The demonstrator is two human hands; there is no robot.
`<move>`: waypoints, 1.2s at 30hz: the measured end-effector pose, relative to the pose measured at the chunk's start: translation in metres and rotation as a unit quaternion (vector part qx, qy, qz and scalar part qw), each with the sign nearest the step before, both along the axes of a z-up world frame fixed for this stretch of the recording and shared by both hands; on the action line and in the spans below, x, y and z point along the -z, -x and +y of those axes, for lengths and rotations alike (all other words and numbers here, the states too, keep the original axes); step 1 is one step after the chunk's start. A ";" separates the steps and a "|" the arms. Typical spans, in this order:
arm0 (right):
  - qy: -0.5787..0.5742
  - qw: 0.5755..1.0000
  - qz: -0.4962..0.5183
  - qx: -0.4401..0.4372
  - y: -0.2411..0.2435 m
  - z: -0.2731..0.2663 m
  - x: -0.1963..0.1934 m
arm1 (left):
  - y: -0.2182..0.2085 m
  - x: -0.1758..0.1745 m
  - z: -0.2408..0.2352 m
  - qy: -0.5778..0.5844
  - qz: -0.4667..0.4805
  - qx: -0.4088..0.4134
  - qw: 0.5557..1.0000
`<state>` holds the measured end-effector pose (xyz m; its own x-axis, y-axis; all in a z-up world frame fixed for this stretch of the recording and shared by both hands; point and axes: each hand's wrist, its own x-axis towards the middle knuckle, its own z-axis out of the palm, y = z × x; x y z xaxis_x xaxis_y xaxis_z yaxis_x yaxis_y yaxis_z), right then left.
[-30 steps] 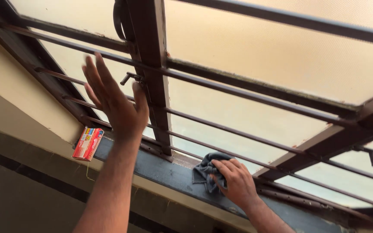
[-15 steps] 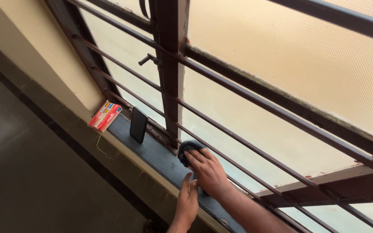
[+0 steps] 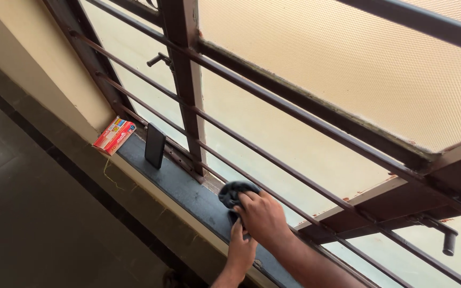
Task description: The person wipes a metal window frame and sill with a dark cloth. They move along the frame, cleaning horizontal and vertical bars, then dip the cloth in a bucket of water and continue wiping the sill.
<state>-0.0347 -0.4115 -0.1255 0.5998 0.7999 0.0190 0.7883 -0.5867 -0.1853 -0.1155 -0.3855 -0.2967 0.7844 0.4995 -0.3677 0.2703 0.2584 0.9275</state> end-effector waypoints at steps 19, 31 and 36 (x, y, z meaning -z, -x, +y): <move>-0.162 0.931 0.296 0.137 0.041 -0.070 -0.036 | 0.018 -0.016 0.009 0.364 0.001 0.012 0.931; -0.447 0.864 0.230 0.031 0.036 -0.089 -0.084 | 0.036 -0.118 0.044 0.243 -0.233 0.057 0.940; -0.352 0.931 0.093 0.005 0.037 -0.085 -0.130 | 0.037 -0.136 0.056 -0.297 -0.401 0.014 0.867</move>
